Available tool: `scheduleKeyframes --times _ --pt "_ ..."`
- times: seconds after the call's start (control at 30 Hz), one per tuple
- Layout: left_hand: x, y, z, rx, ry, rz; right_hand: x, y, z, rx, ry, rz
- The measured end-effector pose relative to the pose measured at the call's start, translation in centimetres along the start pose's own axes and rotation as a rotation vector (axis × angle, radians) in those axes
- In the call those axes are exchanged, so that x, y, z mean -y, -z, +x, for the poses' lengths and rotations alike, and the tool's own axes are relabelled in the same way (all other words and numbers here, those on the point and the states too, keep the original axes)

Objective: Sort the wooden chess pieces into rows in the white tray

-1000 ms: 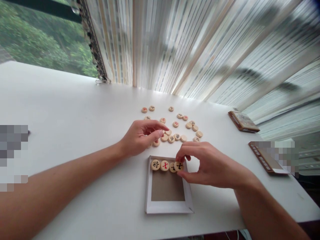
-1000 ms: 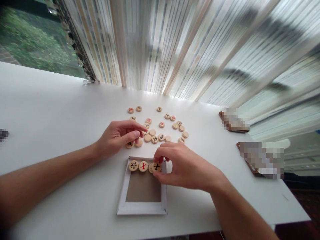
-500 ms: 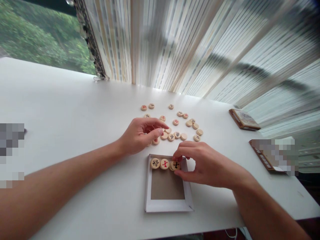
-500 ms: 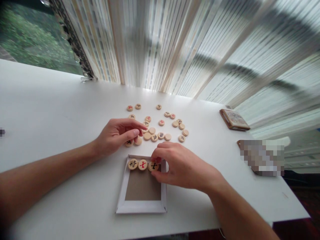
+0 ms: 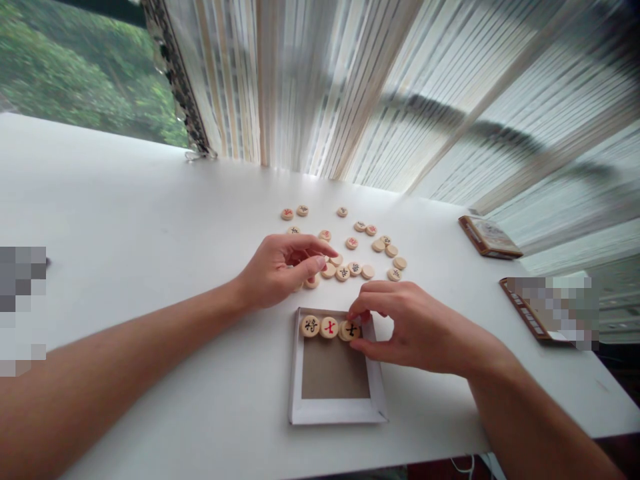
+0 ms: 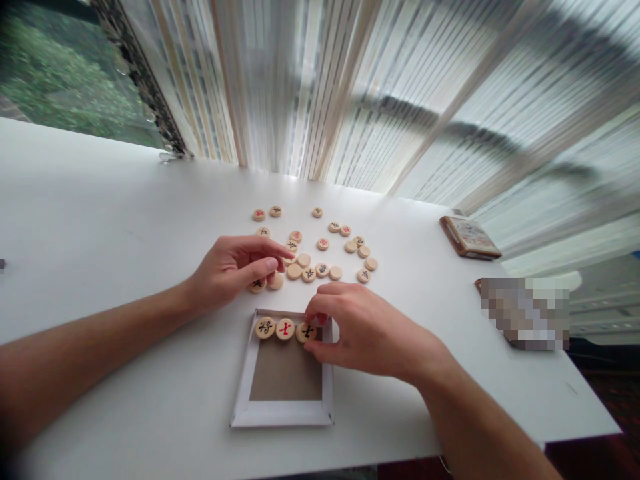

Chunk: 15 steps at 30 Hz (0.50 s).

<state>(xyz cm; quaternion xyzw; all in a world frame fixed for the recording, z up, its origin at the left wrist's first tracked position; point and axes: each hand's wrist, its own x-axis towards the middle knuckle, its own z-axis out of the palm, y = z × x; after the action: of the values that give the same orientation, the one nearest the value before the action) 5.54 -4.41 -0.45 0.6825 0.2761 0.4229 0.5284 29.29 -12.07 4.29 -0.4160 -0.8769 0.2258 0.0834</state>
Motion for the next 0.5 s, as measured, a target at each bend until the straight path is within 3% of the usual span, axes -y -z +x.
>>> scheduleKeyframes --times 0.5 --pt "-0.09 0.02 0.04 0.000 0.000 -0.001 0.24 0.13 0.08 -0.005 0.007 0.003"
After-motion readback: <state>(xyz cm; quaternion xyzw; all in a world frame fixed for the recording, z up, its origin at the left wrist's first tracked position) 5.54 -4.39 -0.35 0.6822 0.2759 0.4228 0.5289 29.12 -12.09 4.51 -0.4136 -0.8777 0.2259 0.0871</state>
